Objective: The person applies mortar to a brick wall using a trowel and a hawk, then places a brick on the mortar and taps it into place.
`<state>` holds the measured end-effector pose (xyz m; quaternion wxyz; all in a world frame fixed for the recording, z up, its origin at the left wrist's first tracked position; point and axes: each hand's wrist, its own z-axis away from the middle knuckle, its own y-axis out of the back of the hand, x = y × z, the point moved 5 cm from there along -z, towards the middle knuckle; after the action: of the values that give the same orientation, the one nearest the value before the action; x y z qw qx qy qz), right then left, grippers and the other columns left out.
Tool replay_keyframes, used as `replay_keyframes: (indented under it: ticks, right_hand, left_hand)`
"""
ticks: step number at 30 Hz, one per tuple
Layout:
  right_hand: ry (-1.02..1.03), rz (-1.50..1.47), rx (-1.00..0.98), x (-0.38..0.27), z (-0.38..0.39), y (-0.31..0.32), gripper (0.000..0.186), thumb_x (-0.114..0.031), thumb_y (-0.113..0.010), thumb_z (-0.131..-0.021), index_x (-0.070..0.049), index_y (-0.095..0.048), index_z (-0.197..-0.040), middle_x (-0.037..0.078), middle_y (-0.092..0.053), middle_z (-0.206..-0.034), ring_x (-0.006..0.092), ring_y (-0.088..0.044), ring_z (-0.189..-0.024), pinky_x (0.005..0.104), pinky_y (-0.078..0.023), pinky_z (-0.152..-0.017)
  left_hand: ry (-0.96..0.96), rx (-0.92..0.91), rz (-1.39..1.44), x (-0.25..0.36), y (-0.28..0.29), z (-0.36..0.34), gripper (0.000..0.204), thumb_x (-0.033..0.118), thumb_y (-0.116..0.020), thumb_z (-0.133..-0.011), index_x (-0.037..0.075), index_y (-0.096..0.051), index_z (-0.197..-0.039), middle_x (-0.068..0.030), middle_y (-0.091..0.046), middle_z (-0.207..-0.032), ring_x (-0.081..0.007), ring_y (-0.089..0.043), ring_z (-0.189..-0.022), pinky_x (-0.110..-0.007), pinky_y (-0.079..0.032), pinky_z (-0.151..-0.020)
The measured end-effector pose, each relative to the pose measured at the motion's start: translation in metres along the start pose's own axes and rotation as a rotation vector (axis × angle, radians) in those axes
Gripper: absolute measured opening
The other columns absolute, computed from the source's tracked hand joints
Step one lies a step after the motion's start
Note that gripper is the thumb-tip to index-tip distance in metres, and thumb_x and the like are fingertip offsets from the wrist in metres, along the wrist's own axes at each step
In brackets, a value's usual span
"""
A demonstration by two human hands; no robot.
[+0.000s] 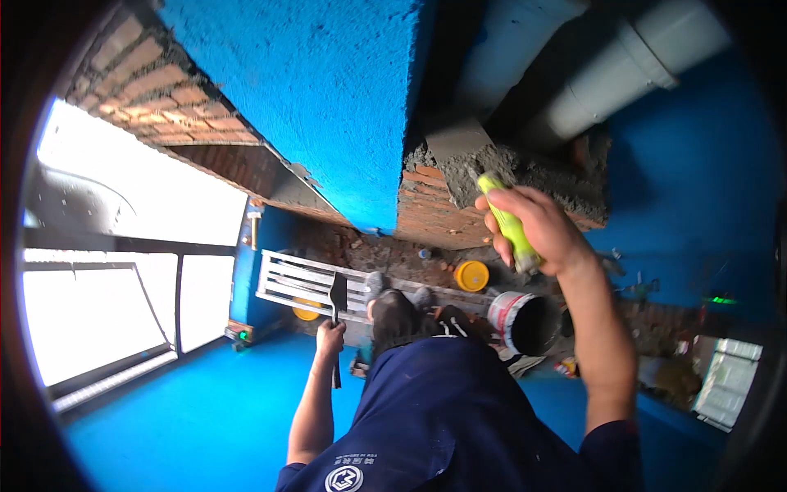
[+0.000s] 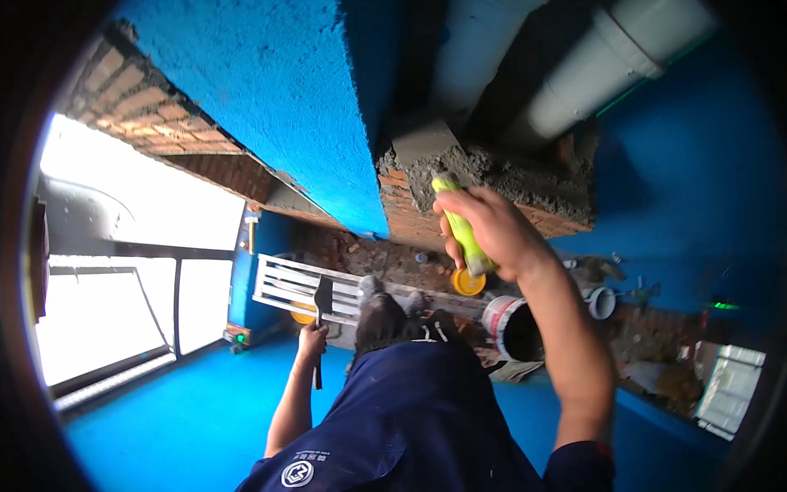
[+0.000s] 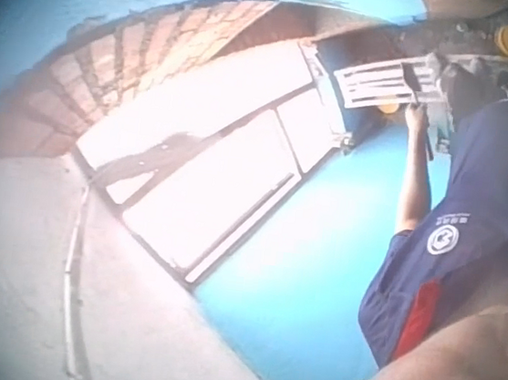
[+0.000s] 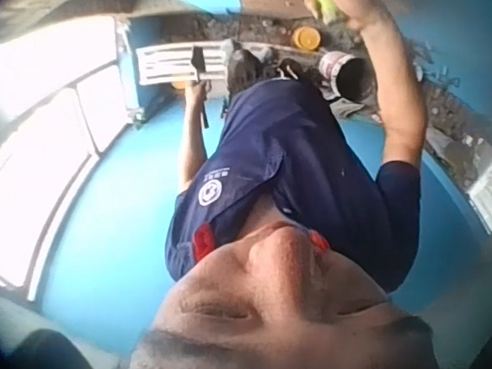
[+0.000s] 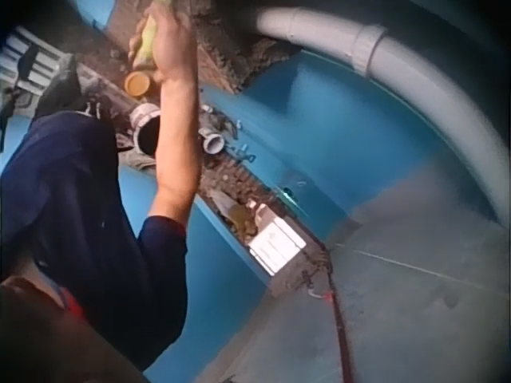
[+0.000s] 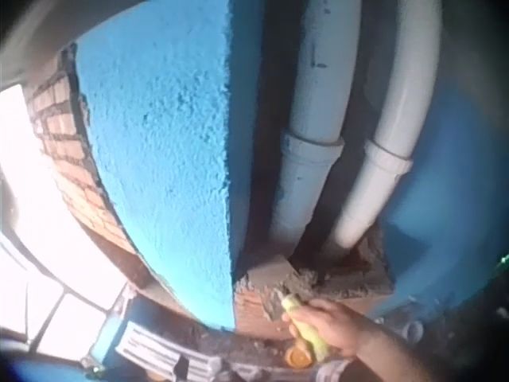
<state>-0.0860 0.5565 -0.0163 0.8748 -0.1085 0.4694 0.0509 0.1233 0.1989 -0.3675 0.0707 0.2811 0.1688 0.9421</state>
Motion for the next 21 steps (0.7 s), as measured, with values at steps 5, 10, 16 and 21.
replay_keyframes:
  ticks: [5, 10, 16, 21]
  right_hand:
    - [-0.094, 0.147, 0.001, -0.009, -0.004, 0.003, 0.028, -0.029, -0.055, -0.089, 0.0, -0.055, -0.092, 0.004, -0.054, -0.071, 0.0102, -0.052, -0.047, 0.0239, -0.041, -0.039]
    - [-0.148, 0.171, 0.136, -0.008, 0.024, 0.029, 0.029, -0.029, -0.055, -0.09, 0.0, -0.057, -0.094, 0.004, -0.054, -0.069, 0.01, -0.051, -0.046, 0.025, -0.039, -0.036]
    - [-0.13, -0.114, 0.352, 0.013, 0.069, 0.075, 0.037, -0.037, -0.053, -0.09, -0.002, -0.056, -0.099, 0.001, -0.055, -0.07, 0.0082, -0.052, -0.048, 0.0226, -0.042, -0.039]
    - [0.087, -0.773, 0.2, 0.033, 0.097, 0.092, 0.05, -0.039, -0.046, -0.094, 0.004, -0.046, -0.12, 0.004, -0.059, -0.077, 0.0101, -0.059, -0.056, 0.0229, -0.05, -0.047]
  left_hand:
    - [0.193, 0.061, -0.053, -0.1, 0.063, -0.027, 0.017, 0.017, -0.064, -0.079, 0.002, -0.056, -0.076, -0.0055, -0.051, -0.055, -0.0177, -0.05, -0.042, -0.032, -0.041, -0.036]
    - [0.357, -0.086, -0.089, -0.135, 0.093, -0.034, 0.022, 0.017, -0.065, -0.082, 0.004, -0.053, -0.069, -0.0044, -0.048, -0.053, -0.0186, -0.048, -0.041, -0.033, -0.04, -0.037]
    - [0.465, -0.096, -0.018, -0.105, 0.122, -0.057, 0.029, 0.021, -0.064, -0.084, 0.009, -0.048, -0.064, -0.0026, -0.043, -0.052, -0.0172, -0.044, -0.04, -0.033, -0.036, -0.037]
    - [0.04, -0.267, -0.668, -0.062, 0.156, -0.116, 0.03, 0.029, -0.059, -0.086, 0.004, -0.059, -0.069, -0.0082, -0.058, -0.061, -0.0211, -0.055, -0.045, -0.035, -0.044, -0.043]
